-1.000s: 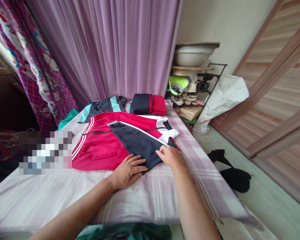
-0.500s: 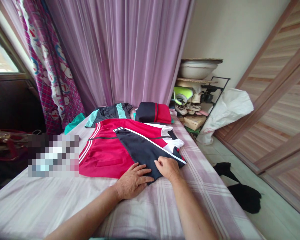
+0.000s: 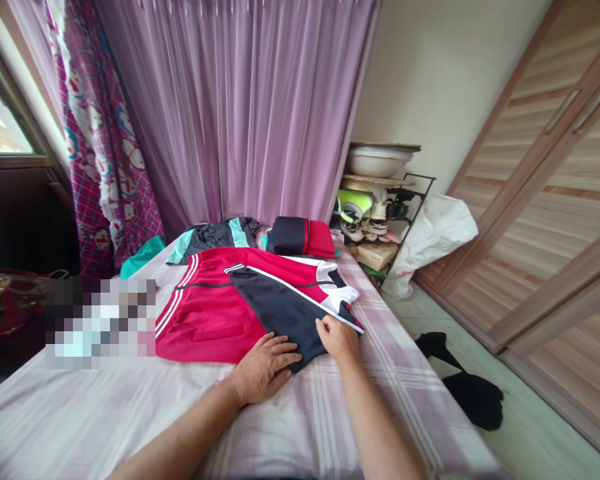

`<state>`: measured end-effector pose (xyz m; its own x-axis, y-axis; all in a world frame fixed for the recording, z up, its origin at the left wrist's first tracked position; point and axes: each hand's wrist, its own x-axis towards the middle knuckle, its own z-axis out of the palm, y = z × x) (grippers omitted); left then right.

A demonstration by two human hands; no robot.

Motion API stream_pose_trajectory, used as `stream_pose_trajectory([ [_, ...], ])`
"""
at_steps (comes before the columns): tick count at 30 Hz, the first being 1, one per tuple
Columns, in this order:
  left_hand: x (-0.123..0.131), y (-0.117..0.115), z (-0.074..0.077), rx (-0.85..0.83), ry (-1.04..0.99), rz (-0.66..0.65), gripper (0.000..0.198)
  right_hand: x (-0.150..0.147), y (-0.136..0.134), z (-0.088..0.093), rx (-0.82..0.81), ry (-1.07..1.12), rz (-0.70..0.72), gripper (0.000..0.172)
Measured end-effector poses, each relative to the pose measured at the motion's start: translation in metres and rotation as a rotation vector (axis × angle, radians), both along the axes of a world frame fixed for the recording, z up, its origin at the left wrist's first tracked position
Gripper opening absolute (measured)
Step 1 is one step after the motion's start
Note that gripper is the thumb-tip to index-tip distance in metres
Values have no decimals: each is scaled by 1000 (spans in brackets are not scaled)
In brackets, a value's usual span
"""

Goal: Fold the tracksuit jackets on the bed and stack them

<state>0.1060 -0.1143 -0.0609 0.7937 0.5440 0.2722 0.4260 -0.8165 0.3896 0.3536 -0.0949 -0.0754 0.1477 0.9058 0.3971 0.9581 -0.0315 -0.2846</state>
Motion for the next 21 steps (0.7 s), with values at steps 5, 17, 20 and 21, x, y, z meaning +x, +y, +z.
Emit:
stream_pose_trajectory([
  [5,0,1,-2,5,-46,47,34,1,-1,-1,2,24,4,41],
  [17,1,2,-3,73,-87,67,28,9,1,-8,-15,104,-16,40],
  [20,1,1,-2,71,-81,71,27,7,0,-7,-8,122,-18,40],
  [21,1,1,-1,70,-79,70,27,7,0,-6,-5,128,-22,41],
])
